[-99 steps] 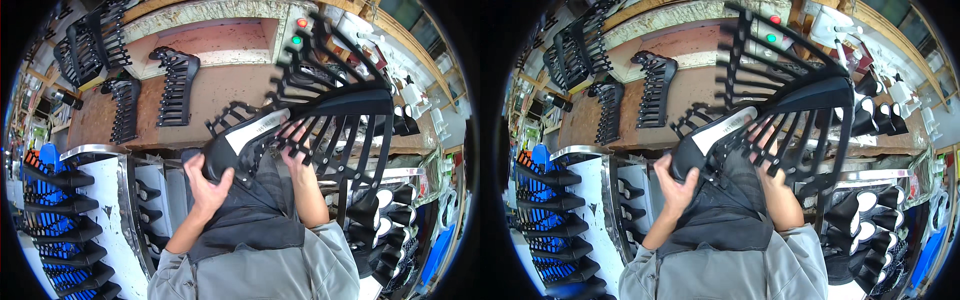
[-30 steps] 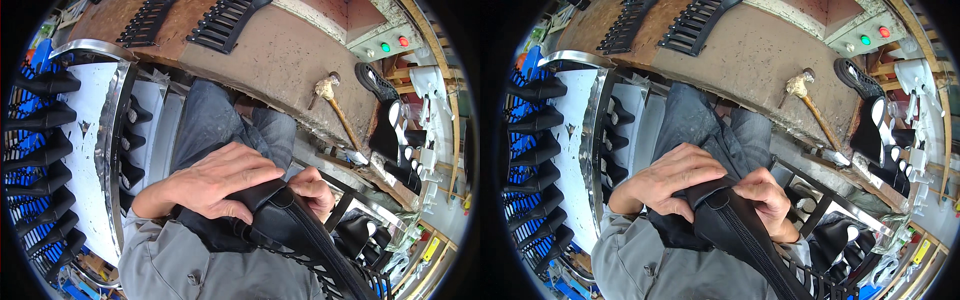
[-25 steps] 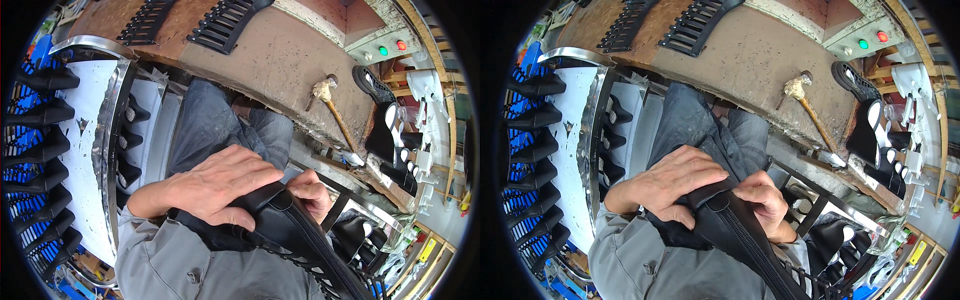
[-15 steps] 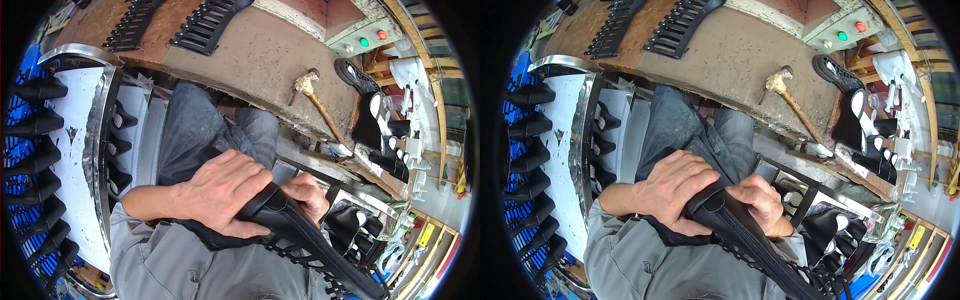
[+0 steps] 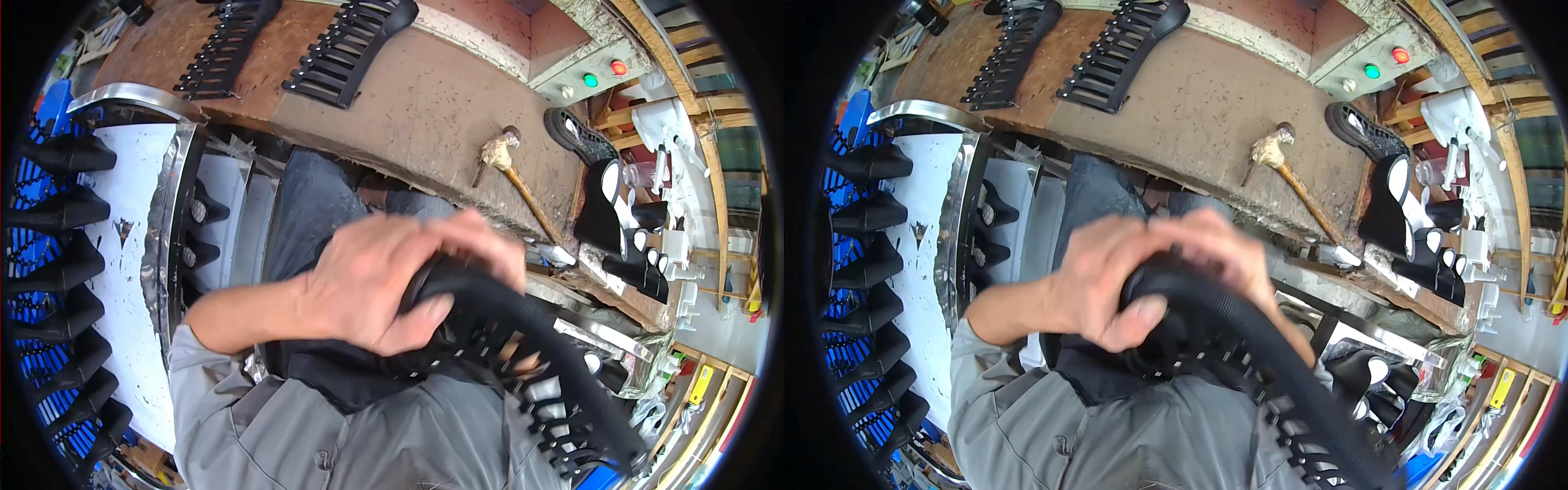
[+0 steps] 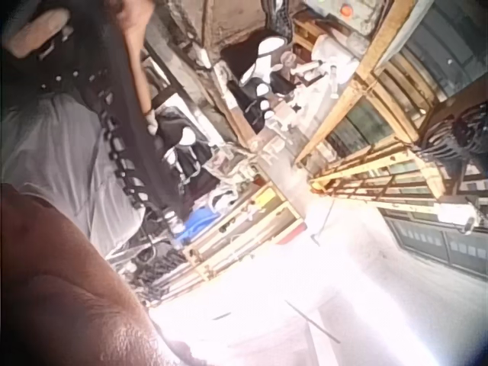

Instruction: The recorder is assembling components of a wedge-heeled sandal, using a hammer to secure parts.

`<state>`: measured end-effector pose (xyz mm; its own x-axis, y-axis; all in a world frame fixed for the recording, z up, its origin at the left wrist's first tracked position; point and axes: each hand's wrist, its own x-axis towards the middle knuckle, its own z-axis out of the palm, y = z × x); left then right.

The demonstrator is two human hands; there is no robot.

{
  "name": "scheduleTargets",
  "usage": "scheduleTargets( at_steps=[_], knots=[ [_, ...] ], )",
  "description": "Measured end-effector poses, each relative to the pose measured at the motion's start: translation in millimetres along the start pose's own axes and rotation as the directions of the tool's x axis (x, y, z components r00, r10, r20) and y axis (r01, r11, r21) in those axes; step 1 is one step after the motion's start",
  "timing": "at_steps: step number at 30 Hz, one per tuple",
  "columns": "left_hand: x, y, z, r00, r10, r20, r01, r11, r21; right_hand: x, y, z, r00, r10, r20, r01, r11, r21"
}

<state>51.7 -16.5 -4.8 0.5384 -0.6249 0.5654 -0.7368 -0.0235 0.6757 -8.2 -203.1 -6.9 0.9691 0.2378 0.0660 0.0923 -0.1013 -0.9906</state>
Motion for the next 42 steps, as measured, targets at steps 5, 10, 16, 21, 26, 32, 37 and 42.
scheduleTargets(
  at_steps=[5,10,16,21,26,32,37,42],
  knots=[
    [25.8,-9.9,-23.2,0.801,-0.531,0.277,0.575,0.812,-0.105,14.7,19.9,3.7,0.965,0.220,-0.146,-0.130,0.877,0.463],
    [0.2,-22.4,-21.8,0.776,-0.542,0.322,0.630,0.693,-0.351,-2.2,31.9,-19.6,0.899,0.437,0.009,-0.435,0.893,0.116],
    [-24.0,-22.6,-26.6,0.815,-0.496,0.299,0.573,0.764,-0.296,9.5,24.7,3.3,0.811,0.580,0.075,-0.565,0.743,0.359],
    [-26.0,-20.3,-17.4,0.864,-0.461,0.204,0.501,0.829,-0.249,7.7,27.0,-5.4,0.864,0.467,0.190,-0.502,0.832,0.236],
    [-28.5,-18.6,-11.4,0.878,-0.441,0.185,0.476,0.843,-0.250,-2.5,31.0,-5.5,0.849,0.509,0.142,-0.528,0.832,0.170],
    [-21.9,-5.6,-3.0,0.838,-0.519,0.167,0.545,0.809,-0.220,-13.6,25.5,9.9,0.878,0.477,-0.026,-0.441,0.831,0.340],
    [-18.0,-8.5,2.1,0.758,-0.624,0.190,0.651,0.742,-0.159,-11.0,53.8,-4.7,0.863,0.486,0.140,-0.506,0.825,0.252],
    [-15.4,3.5,13.9,0.701,-0.711,0.055,0.712,0.702,0.000,-3.0,40.9,-4.7,0.905,0.261,0.335,-0.376,0.859,0.348]
  ],
)
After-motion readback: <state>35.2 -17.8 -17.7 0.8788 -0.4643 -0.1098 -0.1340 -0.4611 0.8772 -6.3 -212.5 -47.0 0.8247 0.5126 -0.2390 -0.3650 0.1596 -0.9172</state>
